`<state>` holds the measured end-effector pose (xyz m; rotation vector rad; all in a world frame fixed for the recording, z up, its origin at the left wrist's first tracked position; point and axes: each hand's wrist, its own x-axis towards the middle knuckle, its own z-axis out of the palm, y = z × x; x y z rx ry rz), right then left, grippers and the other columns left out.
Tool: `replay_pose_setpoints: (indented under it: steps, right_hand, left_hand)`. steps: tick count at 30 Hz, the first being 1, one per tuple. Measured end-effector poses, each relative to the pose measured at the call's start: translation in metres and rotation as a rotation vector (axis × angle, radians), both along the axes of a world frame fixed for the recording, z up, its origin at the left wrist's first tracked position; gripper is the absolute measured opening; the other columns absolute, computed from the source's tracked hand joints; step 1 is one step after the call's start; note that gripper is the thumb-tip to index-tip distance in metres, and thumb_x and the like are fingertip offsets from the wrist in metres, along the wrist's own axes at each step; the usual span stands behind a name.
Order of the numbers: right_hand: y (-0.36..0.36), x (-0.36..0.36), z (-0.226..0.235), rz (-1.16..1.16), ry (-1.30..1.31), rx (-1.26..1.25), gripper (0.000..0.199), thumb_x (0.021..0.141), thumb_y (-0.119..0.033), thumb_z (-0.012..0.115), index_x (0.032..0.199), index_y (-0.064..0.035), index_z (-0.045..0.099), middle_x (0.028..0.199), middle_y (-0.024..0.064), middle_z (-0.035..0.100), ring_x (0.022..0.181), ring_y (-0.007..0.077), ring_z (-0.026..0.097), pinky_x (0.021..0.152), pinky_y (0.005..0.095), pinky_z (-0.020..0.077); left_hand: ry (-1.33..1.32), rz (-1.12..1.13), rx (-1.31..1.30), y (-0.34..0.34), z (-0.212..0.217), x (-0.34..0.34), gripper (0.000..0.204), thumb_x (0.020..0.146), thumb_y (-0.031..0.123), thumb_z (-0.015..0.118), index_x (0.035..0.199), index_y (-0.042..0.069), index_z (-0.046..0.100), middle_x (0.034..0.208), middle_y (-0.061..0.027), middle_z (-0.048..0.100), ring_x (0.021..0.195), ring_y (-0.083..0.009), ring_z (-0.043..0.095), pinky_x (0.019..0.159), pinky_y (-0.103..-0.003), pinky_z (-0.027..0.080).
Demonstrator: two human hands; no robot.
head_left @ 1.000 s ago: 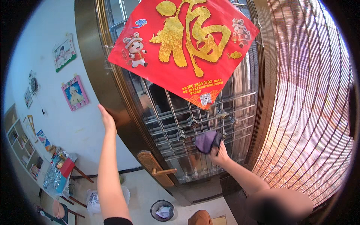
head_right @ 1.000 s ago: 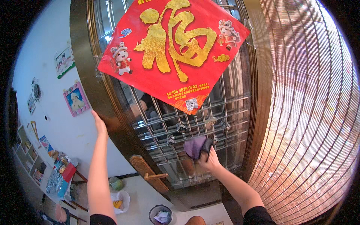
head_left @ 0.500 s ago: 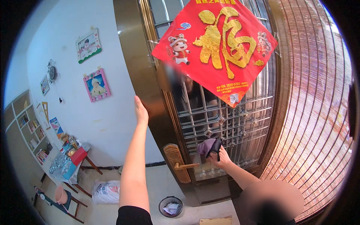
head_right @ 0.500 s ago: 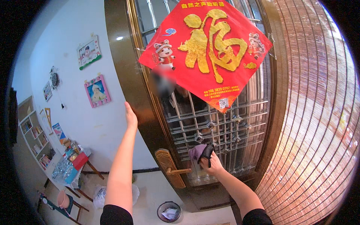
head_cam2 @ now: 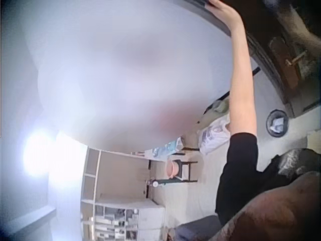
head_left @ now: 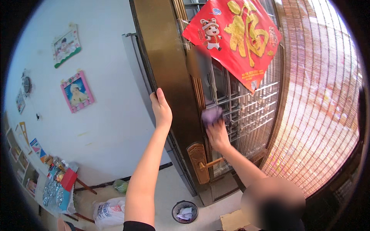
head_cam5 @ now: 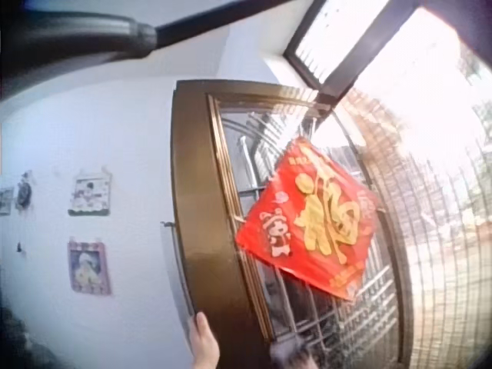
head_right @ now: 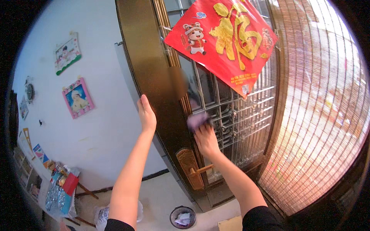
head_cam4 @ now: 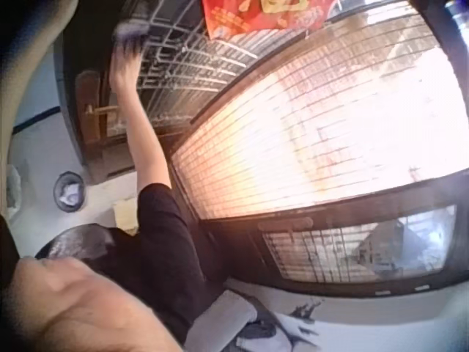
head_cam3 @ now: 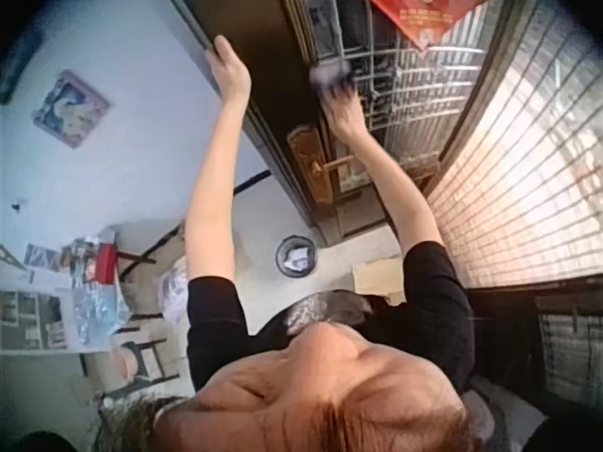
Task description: The person carries a pink basin with water and a cloth into a living room, wrings out the cloth, and proceeds to wipe the front door. They clean the door frame, the glass panel, and the wooden surface of the door using the wet cloth.
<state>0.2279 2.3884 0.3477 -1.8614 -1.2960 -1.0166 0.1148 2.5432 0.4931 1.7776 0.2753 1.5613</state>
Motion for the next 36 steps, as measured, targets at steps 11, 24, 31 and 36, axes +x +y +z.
replay_pose_setpoints:
  steps: [11, 24, 31, 36]
  right_hand:
    - [-0.039, -0.023, -0.016, 0.268, 0.399, 0.431, 0.038, 0.069, 0.004, 0.058, 0.105, -0.0011, 0.052, 0.099, 0.0183, 0.052, 0.095, 0.0374, 0.050, 0.083, 0.0384, 0.0408]
    - [0.003, -0.038, 0.035, 0.155, 0.260, 0.278, 0.031, 0.073, 0.001, 0.055, 0.103, -0.0003, 0.047, 0.102, 0.0182, 0.047, 0.095, 0.0363, 0.047, 0.082, 0.0387, 0.0399]
    - [-0.026, -0.060, -0.025, 0.160, 0.391, -0.071, 0.019, 0.075, -0.008, 0.056, 0.093, -0.0032, 0.050, 0.085, 0.0145, 0.054, 0.088, 0.0330, 0.053, 0.074, 0.0395, 0.0451]
    - [0.017, -0.092, -0.010, -0.021, 0.168, -0.059, 0.025, 0.070, -0.004, 0.053, 0.095, -0.0078, 0.054, 0.086, 0.0160, 0.055, 0.084, 0.0330, 0.054, 0.069, 0.0401, 0.0465]
  left_hand:
    - [0.018, -0.111, -0.036, 0.006, 0.003, -0.002, 0.064, 0.089, 0.056, 0.032, 0.108, -0.004, 0.042, 0.100, -0.0190, 0.050, 0.094, -0.0311, 0.047, 0.086, -0.035, 0.035]
    - [-0.045, -0.185, 0.031, 0.007, 0.005, -0.018, 0.055, 0.088, 0.052, 0.040, 0.089, -0.003, 0.044, 0.077, -0.0124, 0.050, 0.071, -0.0220, 0.047, 0.069, -0.032, 0.040]
    - [-0.037, -0.230, 0.063, 0.015, 0.007, -0.016, 0.056, 0.088, 0.052, 0.040, 0.087, -0.004, 0.043, 0.076, -0.0133, 0.047, 0.072, -0.0232, 0.046, 0.070, -0.033, 0.040]
    - [-0.010, -0.219, 0.054, 0.017, 0.003, -0.013, 0.056, 0.088, 0.051, 0.039, 0.090, -0.004, 0.043, 0.079, -0.0134, 0.049, 0.074, -0.0226, 0.047, 0.070, -0.032, 0.040]
